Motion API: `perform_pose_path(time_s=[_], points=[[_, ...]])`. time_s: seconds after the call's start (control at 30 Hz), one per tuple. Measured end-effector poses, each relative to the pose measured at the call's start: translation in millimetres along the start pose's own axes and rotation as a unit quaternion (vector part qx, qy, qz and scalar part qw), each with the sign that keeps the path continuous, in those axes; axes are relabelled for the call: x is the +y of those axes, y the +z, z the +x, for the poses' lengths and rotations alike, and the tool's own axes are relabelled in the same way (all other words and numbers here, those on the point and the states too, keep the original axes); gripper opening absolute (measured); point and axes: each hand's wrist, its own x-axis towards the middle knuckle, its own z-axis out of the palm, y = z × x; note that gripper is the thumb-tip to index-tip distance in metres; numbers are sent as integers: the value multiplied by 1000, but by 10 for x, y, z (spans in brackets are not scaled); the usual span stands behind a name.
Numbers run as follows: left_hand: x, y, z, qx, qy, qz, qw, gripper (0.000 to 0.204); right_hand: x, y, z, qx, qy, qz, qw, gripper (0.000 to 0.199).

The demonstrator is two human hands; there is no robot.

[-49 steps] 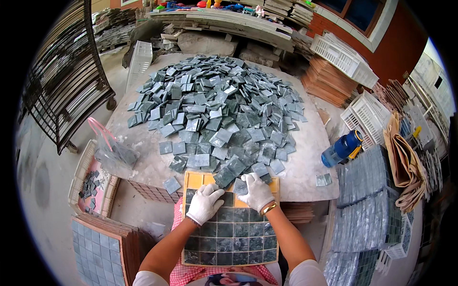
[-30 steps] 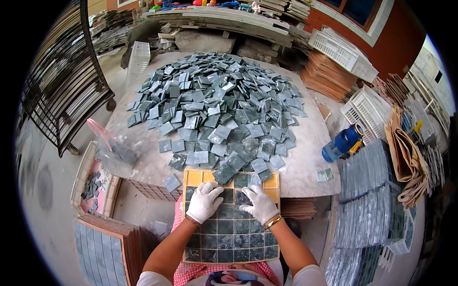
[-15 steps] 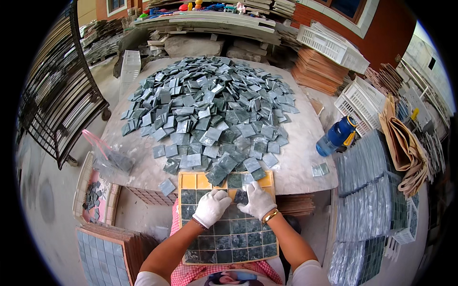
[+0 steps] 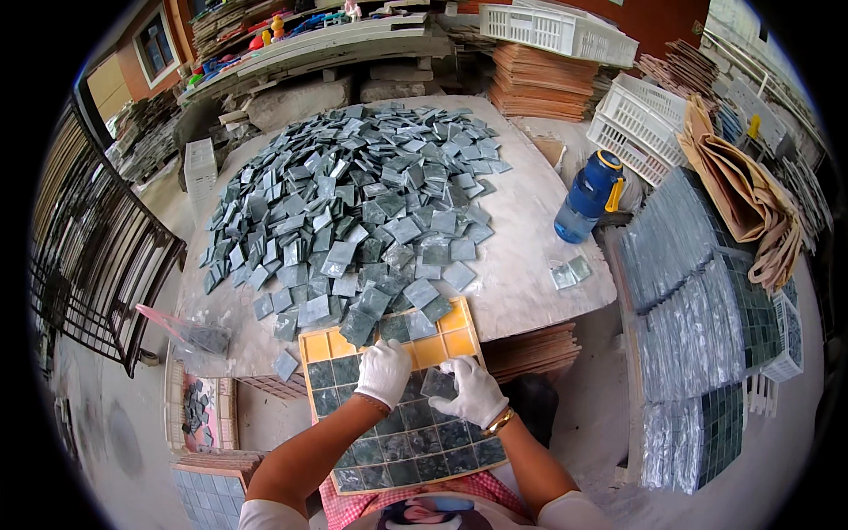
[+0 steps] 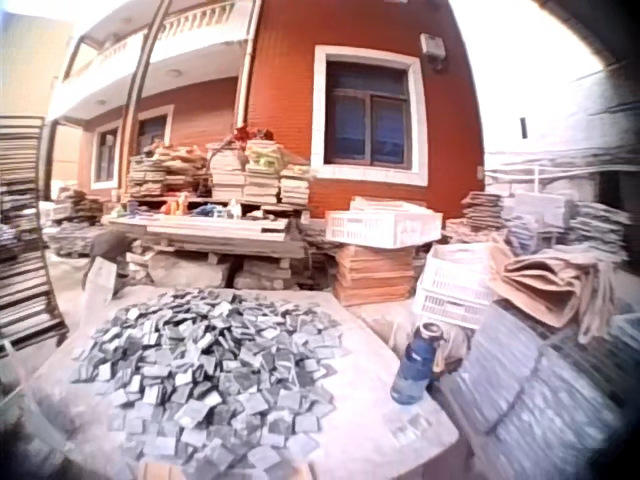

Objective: The person places small square tiles into a yellow grid frame on a workbench, then flips the frame to reveal the assembled tile sheet. The person repeats the process with a second frame, filling it with tiles and flipping it to show the finished sheet.

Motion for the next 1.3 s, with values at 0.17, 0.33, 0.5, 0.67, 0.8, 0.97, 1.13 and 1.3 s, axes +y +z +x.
perform_pose_path(time_s=[0.17, 0.33, 0.5, 0.67, 0.8, 0.97, 1.13, 1.3], points=[[-229, -137, -17, -86, -7, -76, 993, 9, 60, 11, 31, 9, -17, 28, 999, 59], [-757, -79, -614, 14, -132, -190, 973, 11, -27, 35, 199, -31, -14, -17, 999, 62], [-1675, 345, -2009, 7, -334, -50, 941, 38, -246, 114, 517, -39, -95, -154, 983, 53], [-1668, 242, -2665, 35, -404, -197, 893, 42, -281, 194, 735, -102, -107, -171, 974, 40], [-1235, 171, -2380, 117, -406, -301, 855, 25, -296, 272, 659, -56, -65, -134, 987, 38], [-627, -286, -1419, 182, -191, -388, 883, 20, -314, 310, 699, -64, -32, -103, 992, 35], [-39, -203, -877, 136, -15, -334, 932, 45, -375, -19, 820, -62, 15, -16, 998, 30], [111, -43, -706, 85, -3, -276, 957, 51, -133, -216, 999, 72, 76, -183, 978, 53]])
